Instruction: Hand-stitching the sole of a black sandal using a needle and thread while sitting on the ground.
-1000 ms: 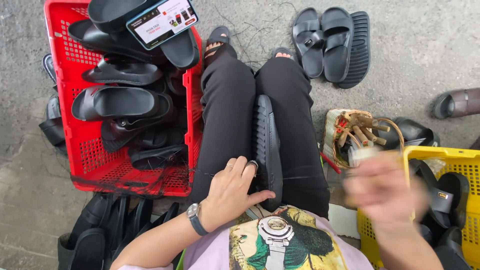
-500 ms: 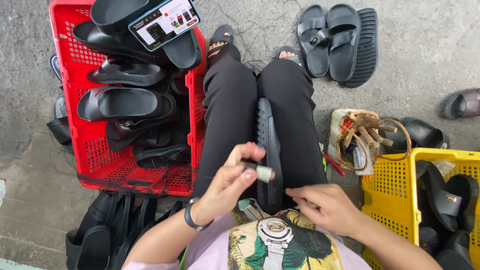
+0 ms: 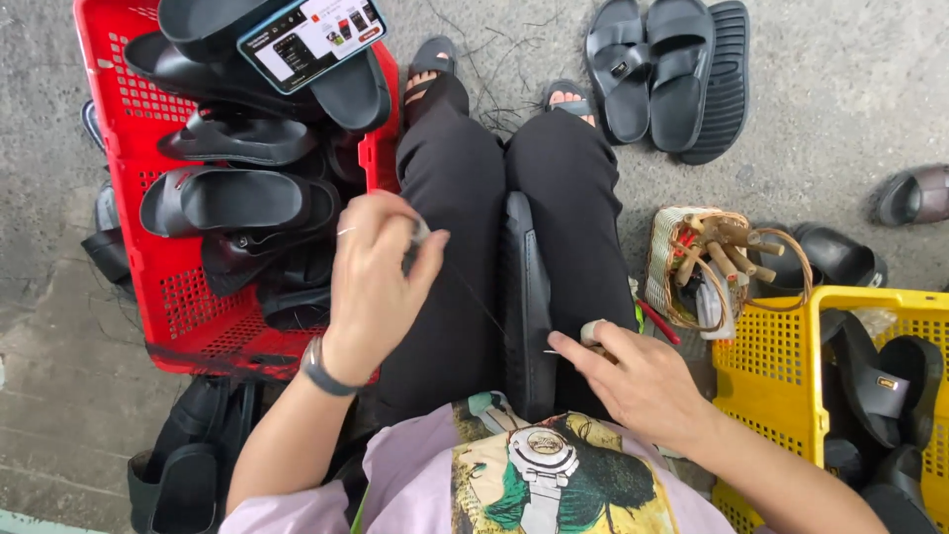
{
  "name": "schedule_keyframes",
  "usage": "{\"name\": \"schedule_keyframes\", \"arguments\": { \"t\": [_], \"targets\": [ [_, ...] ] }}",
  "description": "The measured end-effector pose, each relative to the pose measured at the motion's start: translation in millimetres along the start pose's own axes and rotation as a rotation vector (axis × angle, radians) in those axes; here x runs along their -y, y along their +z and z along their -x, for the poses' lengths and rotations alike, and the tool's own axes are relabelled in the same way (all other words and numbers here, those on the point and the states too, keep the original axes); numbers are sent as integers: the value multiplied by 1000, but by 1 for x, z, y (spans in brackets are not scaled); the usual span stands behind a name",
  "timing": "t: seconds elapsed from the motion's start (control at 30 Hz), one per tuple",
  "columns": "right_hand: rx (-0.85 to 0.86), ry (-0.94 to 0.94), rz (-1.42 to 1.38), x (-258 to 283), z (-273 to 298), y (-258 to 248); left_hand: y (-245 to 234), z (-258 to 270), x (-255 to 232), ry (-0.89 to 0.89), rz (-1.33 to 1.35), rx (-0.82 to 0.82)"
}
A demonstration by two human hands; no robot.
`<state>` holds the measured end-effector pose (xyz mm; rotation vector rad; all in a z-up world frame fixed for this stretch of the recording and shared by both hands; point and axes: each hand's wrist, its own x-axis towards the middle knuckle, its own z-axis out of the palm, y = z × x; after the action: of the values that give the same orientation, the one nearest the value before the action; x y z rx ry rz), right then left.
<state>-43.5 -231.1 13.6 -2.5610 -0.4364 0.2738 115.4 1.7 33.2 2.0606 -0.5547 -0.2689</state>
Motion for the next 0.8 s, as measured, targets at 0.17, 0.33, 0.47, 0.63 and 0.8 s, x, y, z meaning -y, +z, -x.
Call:
{"name": "schedule_keyframes", "arguments": {
  "t": [0.17,0.33,0.47,0.63,0.8],
  "targets": [
    [-79,-90,146,11,-10,-13,27,49,-14,174,-58,59],
    [-34,-95,253,17,-11,-17,48,75,-2,61,62,257],
    [24,-132,366,18,-11,-15,56,72,12,92,105,237],
    [-38,-164,250,17,-23,17,57,67,21,123,150,212],
    [-57,-78,135,17,-22,8,50,73,7,140,-20,188]
  ]
}}
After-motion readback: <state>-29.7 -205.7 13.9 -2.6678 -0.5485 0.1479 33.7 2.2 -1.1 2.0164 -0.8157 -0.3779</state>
